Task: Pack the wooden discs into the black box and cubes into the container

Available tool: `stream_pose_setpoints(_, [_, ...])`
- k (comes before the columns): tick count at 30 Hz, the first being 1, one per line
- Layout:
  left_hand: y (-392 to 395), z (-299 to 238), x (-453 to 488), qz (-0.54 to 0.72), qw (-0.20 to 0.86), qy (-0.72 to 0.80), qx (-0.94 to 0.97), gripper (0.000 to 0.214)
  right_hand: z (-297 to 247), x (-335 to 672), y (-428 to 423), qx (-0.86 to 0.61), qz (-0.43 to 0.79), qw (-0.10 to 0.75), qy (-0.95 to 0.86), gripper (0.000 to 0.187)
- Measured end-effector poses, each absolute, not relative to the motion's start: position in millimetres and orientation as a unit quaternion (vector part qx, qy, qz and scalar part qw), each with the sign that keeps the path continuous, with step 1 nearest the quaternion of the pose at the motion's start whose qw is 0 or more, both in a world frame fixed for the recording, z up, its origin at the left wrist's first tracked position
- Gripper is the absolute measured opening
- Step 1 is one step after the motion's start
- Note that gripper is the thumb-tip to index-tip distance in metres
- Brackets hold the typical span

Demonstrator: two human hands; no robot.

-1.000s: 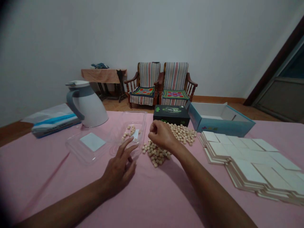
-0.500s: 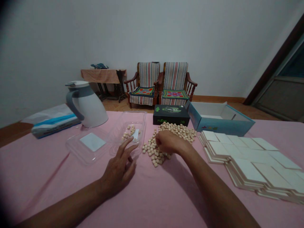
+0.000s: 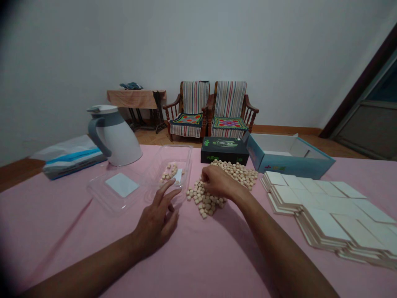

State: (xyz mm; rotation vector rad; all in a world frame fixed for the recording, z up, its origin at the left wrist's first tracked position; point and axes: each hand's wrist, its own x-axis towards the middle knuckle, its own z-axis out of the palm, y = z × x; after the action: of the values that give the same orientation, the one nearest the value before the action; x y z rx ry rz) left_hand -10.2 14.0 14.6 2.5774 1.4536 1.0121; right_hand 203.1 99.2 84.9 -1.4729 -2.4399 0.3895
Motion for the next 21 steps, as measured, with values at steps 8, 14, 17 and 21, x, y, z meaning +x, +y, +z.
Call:
stream_pose_setpoints(8, [14, 16, -10, 0.322, 0.005, 0.465, 0.824, 0.052, 100, 196, 92, -0.455, 0.202, 0.339, -0.798, 0.015])
stream_pose_setpoints(14, [14, 15, -10, 0.334, 0.015, 0.464, 0.820, 0.046, 94, 201, 83, -0.469, 0.147, -0.017, -0.871, 0.012])
stream_pose_setpoints(17, [13, 15, -11, 0.368, 0.037, 0.462, 0.806, 0.039, 92, 194, 78, -0.483, 0.135, -0.066, -0.863, 0.016])
stream_pose_setpoints(21, [12, 15, -10, 0.416, 0.063, 0.465, 0.779, 0.037, 90, 186, 75, -0.499, 0.136, -0.098, -0.850, 0.019])
